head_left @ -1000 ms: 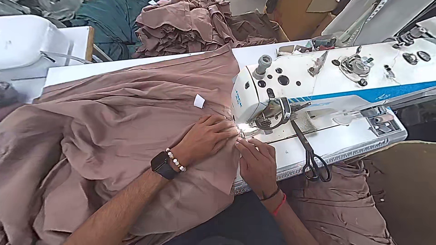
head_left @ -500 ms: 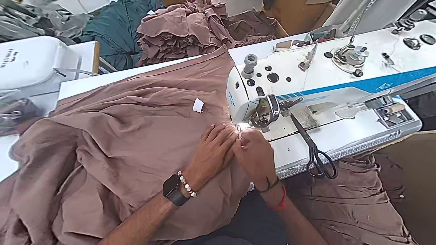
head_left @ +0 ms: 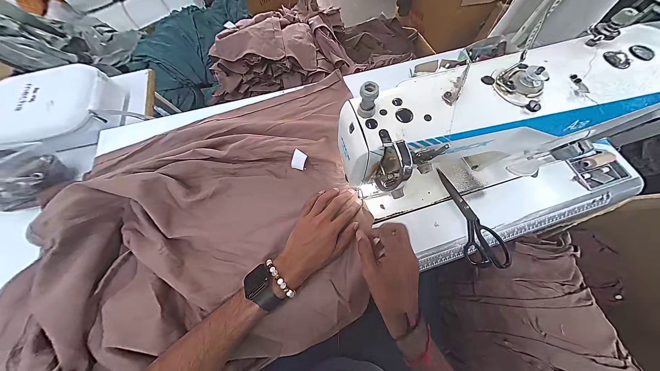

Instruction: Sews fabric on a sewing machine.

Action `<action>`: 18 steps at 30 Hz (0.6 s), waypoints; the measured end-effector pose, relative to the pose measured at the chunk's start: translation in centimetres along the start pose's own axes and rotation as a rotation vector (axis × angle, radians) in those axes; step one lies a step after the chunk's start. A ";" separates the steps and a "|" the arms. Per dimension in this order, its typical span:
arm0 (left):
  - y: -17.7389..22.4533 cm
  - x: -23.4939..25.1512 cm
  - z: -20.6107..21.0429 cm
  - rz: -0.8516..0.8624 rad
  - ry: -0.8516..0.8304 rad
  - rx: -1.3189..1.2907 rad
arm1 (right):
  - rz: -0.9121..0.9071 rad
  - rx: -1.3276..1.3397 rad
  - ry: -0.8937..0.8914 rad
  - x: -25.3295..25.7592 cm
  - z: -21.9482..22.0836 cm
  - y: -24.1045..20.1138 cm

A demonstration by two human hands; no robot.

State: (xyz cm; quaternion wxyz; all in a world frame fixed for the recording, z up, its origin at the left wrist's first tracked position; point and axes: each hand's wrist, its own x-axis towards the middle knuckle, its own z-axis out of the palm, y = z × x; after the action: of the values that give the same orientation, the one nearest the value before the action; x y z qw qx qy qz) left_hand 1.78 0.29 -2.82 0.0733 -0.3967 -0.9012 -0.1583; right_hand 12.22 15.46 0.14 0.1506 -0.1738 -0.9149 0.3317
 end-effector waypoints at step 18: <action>0.3 0.2 0.3 -0.017 0.047 0.001 | 0.262 0.513 -0.150 -5.5 -0.6 -1.5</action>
State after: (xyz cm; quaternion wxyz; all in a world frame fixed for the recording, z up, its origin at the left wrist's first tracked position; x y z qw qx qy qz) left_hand 1.87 0.71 -2.97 0.0932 -0.3850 -0.9027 -0.1677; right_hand 17.04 12.40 0.64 0.0774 -0.2216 -0.7796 0.5806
